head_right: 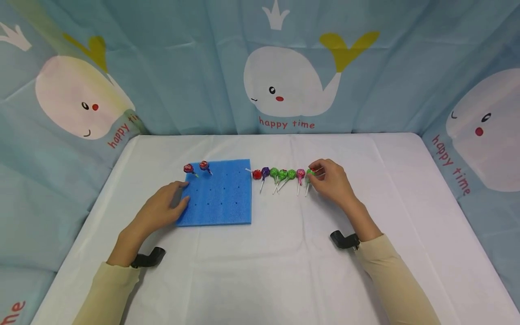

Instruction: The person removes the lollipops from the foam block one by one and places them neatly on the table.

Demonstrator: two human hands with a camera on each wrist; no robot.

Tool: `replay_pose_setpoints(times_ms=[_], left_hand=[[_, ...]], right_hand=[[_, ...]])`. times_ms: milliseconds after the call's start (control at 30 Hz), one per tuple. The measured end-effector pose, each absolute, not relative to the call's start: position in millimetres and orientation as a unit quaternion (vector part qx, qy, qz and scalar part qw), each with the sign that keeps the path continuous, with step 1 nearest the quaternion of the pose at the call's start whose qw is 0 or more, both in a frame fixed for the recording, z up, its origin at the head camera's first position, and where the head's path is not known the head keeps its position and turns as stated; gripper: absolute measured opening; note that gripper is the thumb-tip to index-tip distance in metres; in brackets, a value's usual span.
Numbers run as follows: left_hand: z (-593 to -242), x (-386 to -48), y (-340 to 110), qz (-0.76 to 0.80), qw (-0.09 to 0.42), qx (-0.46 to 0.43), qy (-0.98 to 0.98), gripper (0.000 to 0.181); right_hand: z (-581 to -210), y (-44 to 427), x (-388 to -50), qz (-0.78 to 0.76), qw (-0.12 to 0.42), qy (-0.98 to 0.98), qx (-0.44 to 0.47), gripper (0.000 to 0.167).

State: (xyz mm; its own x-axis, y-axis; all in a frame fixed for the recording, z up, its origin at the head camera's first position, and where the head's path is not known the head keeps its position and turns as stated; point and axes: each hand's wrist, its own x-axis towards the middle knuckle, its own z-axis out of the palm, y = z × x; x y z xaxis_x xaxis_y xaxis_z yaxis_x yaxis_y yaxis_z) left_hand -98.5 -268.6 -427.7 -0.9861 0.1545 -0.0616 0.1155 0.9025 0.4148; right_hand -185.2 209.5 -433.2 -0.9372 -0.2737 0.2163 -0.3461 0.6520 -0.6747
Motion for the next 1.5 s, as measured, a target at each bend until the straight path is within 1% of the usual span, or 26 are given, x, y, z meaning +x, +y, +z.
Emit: replay_pose_setpoints(times_ms=[567, 833, 967, 1167, 1233, 1300, 1500], left_hand=[[-429, -95, -267, 0.200, 0.051, 0.063, 0.976, 0.056], [-429, -95, -269, 0.198, 0.048, 0.061, 0.977, 0.056], [-431, -96, -269, 0.199, 0.051, 0.061, 0.977, 0.057], [-431, -98, -269, 0.199, 0.046, 0.063, 0.977, 0.058], [-431, -98, -269, 0.198, 0.045, 0.064, 0.977, 0.058], [-430, -99, -269, 0.199, 0.047, 0.064, 0.977, 0.058], [-429, -98, -270, 0.199, 0.049, 0.065, 0.977, 0.057]], right_hand=[[-442, 208, -187, 0.363, 0.013, -0.918, 0.157, 0.027], [-441, 206, -186, 0.361, 0.013, -0.918, 0.162, 0.027], [-437, 206, -185, 0.352, 0.029, -0.921, 0.164, 0.028], [-426, 200, -188, 0.349, 0.083, -0.919, 0.164, 0.027], [-421, 196, -189, 0.353, 0.093, -0.916, 0.169, 0.026], [-416, 191, -191, 0.353, 0.094, -0.914, 0.176, 0.026], [-407, 175, -192, 0.354, 0.072, -0.912, 0.193, 0.028]])
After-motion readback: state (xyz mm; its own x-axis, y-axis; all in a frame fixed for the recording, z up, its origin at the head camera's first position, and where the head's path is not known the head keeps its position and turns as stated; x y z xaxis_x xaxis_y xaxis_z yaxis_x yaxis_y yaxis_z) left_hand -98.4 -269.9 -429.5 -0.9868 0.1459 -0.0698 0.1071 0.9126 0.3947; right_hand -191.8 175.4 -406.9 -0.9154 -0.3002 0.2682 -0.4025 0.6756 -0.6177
